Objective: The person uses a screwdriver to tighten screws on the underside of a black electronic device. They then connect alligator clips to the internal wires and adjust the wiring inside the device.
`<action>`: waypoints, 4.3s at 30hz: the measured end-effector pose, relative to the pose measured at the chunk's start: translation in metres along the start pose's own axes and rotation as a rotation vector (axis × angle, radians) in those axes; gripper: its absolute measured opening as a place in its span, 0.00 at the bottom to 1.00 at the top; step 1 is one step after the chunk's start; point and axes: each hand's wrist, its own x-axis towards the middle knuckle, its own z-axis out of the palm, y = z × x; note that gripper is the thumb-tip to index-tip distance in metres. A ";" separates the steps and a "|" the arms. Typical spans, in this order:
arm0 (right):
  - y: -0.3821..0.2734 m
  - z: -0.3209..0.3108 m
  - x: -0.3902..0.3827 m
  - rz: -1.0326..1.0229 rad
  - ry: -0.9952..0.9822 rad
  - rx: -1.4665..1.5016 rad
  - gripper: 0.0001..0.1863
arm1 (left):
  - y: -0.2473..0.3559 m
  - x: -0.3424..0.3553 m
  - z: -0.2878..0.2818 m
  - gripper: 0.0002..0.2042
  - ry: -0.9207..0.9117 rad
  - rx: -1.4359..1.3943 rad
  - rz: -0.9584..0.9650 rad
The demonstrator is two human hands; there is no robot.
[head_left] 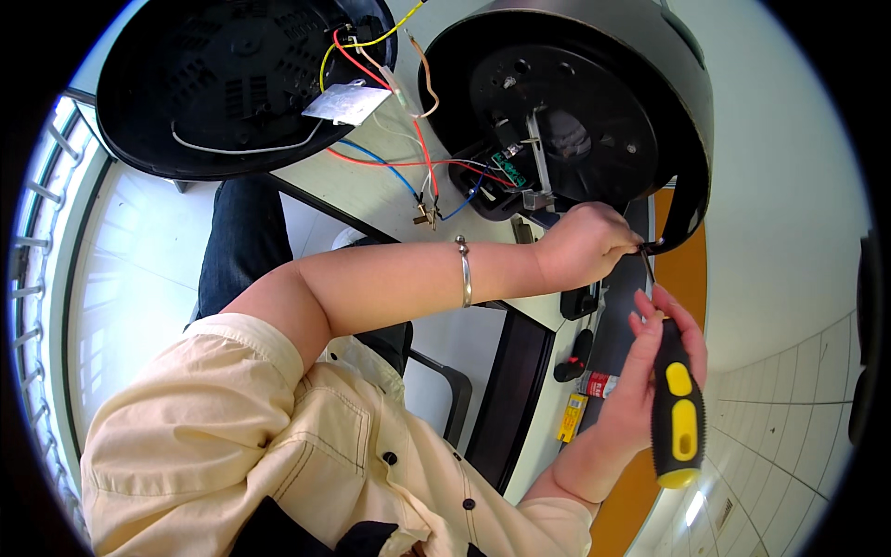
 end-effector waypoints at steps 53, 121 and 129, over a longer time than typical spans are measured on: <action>0.014 -0.002 0.057 -0.056 0.187 0.077 0.14 | 0.006 -0.002 0.003 0.11 0.010 0.147 0.063; 0.057 0.004 -0.057 -0.134 0.056 0.187 0.14 | -0.006 -0.001 -0.004 0.05 -0.079 -0.246 -0.293; 0.062 0.014 -0.062 -0.172 0.084 0.172 0.14 | -0.003 -0.002 -0.003 0.05 -0.056 -0.265 -0.310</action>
